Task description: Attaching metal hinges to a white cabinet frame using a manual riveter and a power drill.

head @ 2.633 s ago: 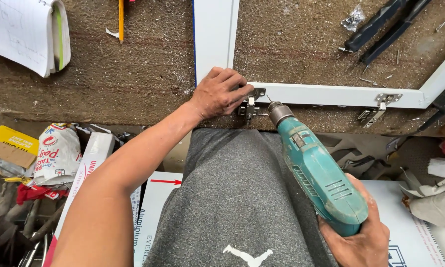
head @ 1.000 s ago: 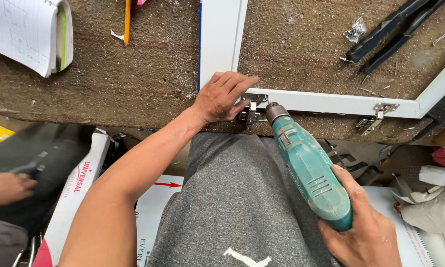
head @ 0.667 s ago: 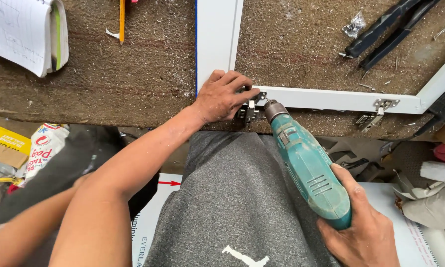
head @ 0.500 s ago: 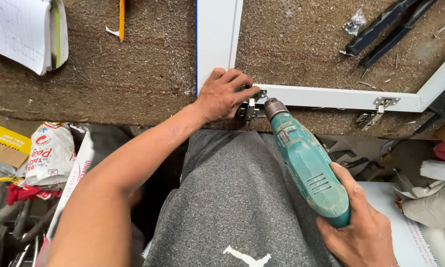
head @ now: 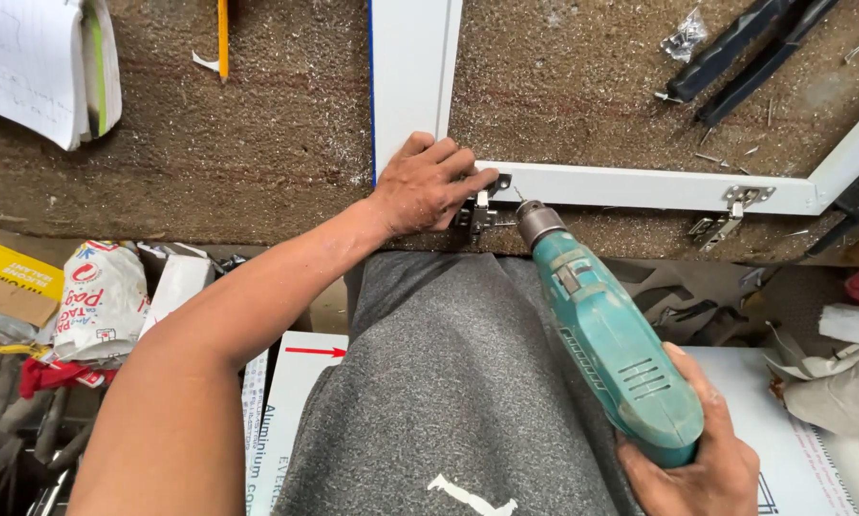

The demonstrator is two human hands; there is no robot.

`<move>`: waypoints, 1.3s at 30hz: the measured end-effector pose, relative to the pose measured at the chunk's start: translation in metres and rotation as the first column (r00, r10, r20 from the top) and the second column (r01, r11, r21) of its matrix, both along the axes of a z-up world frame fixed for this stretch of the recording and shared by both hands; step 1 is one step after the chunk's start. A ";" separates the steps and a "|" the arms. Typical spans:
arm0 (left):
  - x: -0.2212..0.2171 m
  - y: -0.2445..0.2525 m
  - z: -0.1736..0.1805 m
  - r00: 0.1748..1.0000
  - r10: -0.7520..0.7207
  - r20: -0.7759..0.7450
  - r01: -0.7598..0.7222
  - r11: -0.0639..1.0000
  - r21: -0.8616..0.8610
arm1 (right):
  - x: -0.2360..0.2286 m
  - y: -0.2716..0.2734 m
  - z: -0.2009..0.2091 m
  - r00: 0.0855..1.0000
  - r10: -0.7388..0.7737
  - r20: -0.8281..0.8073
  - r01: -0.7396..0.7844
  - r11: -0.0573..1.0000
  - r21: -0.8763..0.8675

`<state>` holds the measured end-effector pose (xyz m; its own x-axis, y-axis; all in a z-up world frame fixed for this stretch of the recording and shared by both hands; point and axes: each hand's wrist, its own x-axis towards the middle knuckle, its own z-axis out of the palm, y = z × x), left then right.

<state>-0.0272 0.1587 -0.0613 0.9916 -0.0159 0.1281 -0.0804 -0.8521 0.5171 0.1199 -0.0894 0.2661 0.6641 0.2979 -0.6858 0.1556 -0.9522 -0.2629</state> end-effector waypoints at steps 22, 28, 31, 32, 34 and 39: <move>0.000 0.001 -0.002 0.999 -0.026 -0.027 0.027 0.999 0.022 | 0.008 0.014 -0.006 0.997 0.068 -0.025 -0.070 0.993 -0.100; 0.000 0.001 0.001 0.999 -0.018 -0.027 0.019 0.999 0.040 | 0.014 0.007 -0.011 0.944 0.328 0.043 -0.330 0.938 0.108; 0.000 0.001 0.001 0.999 -0.017 -0.027 0.018 0.999 0.037 | 0.008 0.007 -0.009 0.993 0.111 -0.038 -0.109 0.993 0.043; 0.000 0.001 0.001 0.999 -0.017 -0.028 0.018 0.999 0.036 | 0.007 0.009 -0.009 0.993 0.114 -0.027 -0.114 0.993 0.013; 0.000 0.001 0.000 0.999 -0.015 -0.031 0.016 0.999 0.035 | 0.007 0.011 -0.009 0.993 0.119 -0.017 -0.119 0.993 -0.016; 0.000 0.001 0.002 1.000 -0.013 -0.029 0.013 1.000 0.021 | 0.007 0.023 -0.007 0.988 0.150 -0.021 -0.150 0.989 0.008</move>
<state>-0.0274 0.1594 -0.0597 0.9946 -0.0314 0.0993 -0.0772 -0.8621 0.5008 0.1267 -0.0667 0.2591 0.5969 0.3973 -0.6971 0.2906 -0.9169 -0.2737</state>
